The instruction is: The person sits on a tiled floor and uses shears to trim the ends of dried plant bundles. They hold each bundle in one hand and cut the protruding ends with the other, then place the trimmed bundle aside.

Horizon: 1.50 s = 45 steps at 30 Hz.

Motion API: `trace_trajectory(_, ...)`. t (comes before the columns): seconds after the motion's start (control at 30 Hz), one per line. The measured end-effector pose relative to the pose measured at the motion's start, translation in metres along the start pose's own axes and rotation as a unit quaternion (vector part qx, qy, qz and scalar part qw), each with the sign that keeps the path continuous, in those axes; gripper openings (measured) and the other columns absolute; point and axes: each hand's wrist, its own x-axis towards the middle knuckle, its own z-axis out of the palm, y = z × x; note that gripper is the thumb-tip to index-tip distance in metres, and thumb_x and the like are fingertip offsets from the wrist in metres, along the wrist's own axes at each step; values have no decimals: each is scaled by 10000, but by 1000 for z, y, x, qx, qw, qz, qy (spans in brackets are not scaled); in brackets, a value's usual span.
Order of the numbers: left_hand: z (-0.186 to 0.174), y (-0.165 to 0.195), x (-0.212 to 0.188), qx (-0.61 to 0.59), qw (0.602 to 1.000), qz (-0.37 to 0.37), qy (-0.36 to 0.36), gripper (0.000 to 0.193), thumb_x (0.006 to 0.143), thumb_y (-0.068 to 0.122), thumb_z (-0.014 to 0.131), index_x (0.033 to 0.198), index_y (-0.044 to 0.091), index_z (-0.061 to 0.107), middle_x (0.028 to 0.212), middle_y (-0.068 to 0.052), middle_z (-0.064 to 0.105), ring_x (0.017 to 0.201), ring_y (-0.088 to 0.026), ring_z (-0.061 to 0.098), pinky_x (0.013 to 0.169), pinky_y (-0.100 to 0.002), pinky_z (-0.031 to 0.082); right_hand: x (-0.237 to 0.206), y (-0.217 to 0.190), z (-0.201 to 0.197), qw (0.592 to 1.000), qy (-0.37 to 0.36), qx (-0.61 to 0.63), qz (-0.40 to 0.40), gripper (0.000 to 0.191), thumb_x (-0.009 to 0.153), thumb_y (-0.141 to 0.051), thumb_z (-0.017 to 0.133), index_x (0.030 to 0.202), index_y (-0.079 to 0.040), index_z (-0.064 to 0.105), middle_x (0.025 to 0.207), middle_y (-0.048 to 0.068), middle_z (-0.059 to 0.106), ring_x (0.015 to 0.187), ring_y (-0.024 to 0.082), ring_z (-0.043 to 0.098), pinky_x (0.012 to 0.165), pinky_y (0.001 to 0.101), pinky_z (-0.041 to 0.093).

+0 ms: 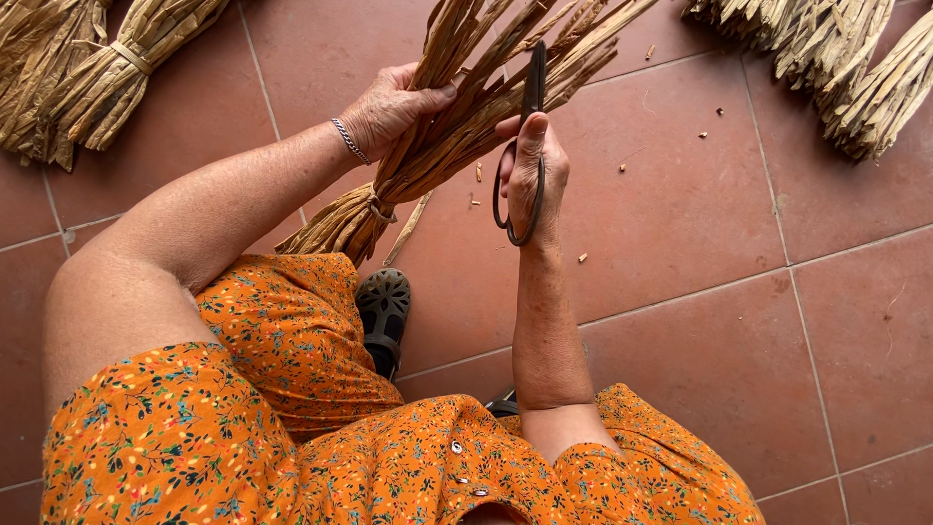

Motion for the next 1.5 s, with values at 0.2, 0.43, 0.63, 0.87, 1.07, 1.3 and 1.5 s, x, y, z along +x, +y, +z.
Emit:
trace_trajectory(0.2,2,-2,-1,23,1000,17,-5,294,894,189,804,1142,86,684,1089,-83,746,1019,-166,738,959,-364,647,7,2,3,997,-60,-20,38,829,968,-787,286,1014,-57,676,592,-70,460,497,29,470,446,214,430)
trace_trajectory(0.43,1,-2,-2,12,1000,-12,8,293,912,210,807,1131,55,688,1087,-113,749,1029,-205,738,964,-388,656,14,16,-4,991,-42,-42,124,857,902,-818,284,915,-76,712,539,-58,475,442,44,487,406,223,431)
trace_trajectory(0.63,8,8,-9,84,996,41,-10,543,863,172,861,1287,101,529,1235,-113,663,1188,-208,689,1048,-386,582,12,1,-17,997,-36,53,50,827,952,-793,320,982,-45,671,591,-47,490,475,59,485,421,227,423)
trace_trajectory(0.87,22,15,-10,99,993,-66,3,406,823,142,837,1192,42,700,1113,-114,762,1000,-194,749,937,-368,653,9,-15,-35,995,3,96,6,822,986,-775,334,1054,-24,662,662,-31,503,540,72,492,483,233,427)
trace_trajectory(1.07,16,11,-5,68,996,-54,-10,302,875,132,797,1154,43,723,1104,-103,765,980,-171,751,921,-344,647,14,-12,-57,993,63,95,-5,829,994,-767,350,1109,-1,646,683,-18,516,571,79,505,527,226,429)
trace_trajectory(1.3,26,10,-7,86,995,-53,-9,320,864,102,793,1167,43,709,1116,-81,762,996,-164,737,940,-344,633,19,9,-64,998,13,45,-35,822,1000,-764,377,1173,-9,653,754,-22,534,660,82,551,581,241,485)
trace_trajectory(1.5,31,6,-6,177,983,-22,-33,327,863,104,791,1179,39,733,1090,-43,757,954,-137,696,861,-313,598,28,29,-66,995,61,-64,-47,720,1059,-719,411,1110,-45,661,779,13,607,672,111,580,573,317,498)
